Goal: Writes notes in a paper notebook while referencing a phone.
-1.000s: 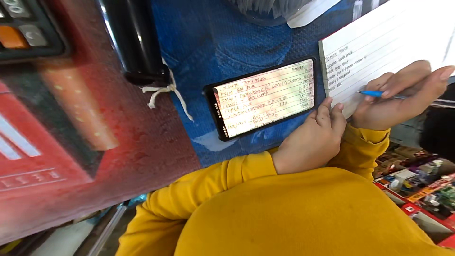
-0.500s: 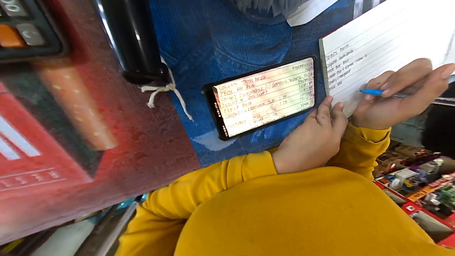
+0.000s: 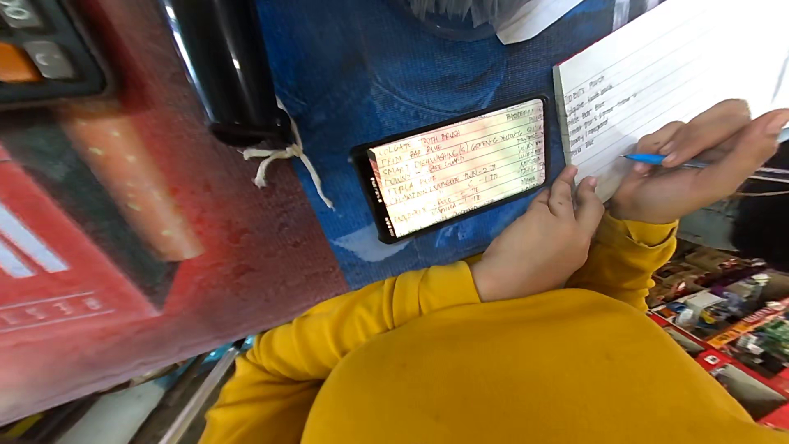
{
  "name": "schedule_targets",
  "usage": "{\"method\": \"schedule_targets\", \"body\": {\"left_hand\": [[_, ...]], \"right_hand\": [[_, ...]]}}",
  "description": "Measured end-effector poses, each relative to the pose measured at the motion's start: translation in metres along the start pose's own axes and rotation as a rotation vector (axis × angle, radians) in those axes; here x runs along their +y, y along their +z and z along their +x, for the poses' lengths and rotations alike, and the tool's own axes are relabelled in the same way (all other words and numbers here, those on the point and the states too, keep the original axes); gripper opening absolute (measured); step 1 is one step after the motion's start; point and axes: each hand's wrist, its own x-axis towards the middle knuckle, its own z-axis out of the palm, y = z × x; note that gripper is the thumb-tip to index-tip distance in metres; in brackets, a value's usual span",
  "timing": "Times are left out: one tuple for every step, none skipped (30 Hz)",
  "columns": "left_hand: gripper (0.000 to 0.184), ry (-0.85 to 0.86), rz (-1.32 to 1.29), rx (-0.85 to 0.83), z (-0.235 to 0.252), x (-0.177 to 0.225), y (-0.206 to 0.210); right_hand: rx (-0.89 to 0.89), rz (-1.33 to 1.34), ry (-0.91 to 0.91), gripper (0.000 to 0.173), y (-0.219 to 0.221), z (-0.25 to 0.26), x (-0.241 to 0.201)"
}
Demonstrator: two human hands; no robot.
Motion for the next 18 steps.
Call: {"method": "schedule_targets", "body": {"left_hand": [[0.038,-0.004,-0.007,0.000,0.0003,0.0002,0.0002],[0.038,-0.005,-0.007,-0.002,0.0004,0.0002,0.0001],[0.038,-0.003,-0.005,-0.004,0.0004,0.0001,-0.0001],[0.038,0.000,0.002,0.001,0.0001,0.0001,-0.0002],[0.038,0.005,0.020,0.006,-0.0001,0.0001,-0.0004],[0.039,0.007,0.040,0.013,-0.0003,0.0001,-0.0001],[0.040,0.007,0.056,0.018,-0.0005,0.0002,0.0002],[0.040,0.009,0.068,0.029,-0.0008,0.0000,0.0008],[0.040,0.014,0.071,0.031,-0.0011,-0.0004,0.0010],[0.040,0.020,0.066,0.023,-0.0011,-0.0008,0.0003],[0.041,0.028,0.068,0.009,-0.0010,-0.0013,-0.0008],[0.041,0.033,0.076,-0.005,-0.0009,-0.0015,-0.0018],[0.042,0.034,0.080,-0.011,-0.0007,-0.0014,-0.0022],[0.042,0.032,0.081,-0.013,-0.0006,-0.0012,-0.0021],[0.042,0.029,0.084,-0.008,-0.0007,-0.0009,-0.0015],[0.042,0.027,0.090,0.000,-0.0007,-0.0008,-0.0009],[0.042,0.027,0.093,0.003,-0.0007,-0.0008,-0.0006],[0.042,0.025,0.088,0.003,-0.0007,-0.0008,-0.0007]], "right_hand": [[-0.001,0.002,-0.002,0.050,-0.0004,0.0000,0.0003],[-0.003,0.002,-0.003,0.050,-0.0005,-0.0001,0.0004],[-0.006,0.003,-0.003,0.050,-0.0004,-0.0001,0.0004],[-0.008,0.006,-0.001,0.049,-0.0003,-0.0002,0.0003],[-0.007,0.010,0.000,0.049,0.0000,-0.0002,0.0002],[-0.007,0.012,0.000,0.049,0.0002,-0.0002,0.0000],[-0.009,0.013,0.000,0.049,0.0005,-0.0002,-0.0002],[-0.011,0.013,-0.003,0.049,0.0008,-0.0002,-0.0002],[-0.014,0.011,-0.003,0.049,0.0005,-0.0001,-0.0002],[-0.017,0.012,-0.002,0.048,-0.0002,-0.0001,0.0000],[-0.016,0.012,0.000,0.049,-0.0001,-0.0001,-0.0001],[-0.012,0.011,0.002,0.049,0.0005,-0.0002,-0.0005],[-0.005,0.010,0.004,0.050,0.0016,-0.0001,-0.0011],[-0.001,0.009,0.007,0.050,0.0023,0.0000,-0.0015],[-0.004,0.010,0.007,0.050,0.0023,0.0001,-0.0016],[-0.006,0.012,0.006,0.050,0.0023,0.0001,-0.0015],[-0.008,0.012,0.005,0.050,0.0023,0.0002,-0.0016],[-0.006,0.009,0.004,0.051,0.0025,0.0002,-0.0017]]}}
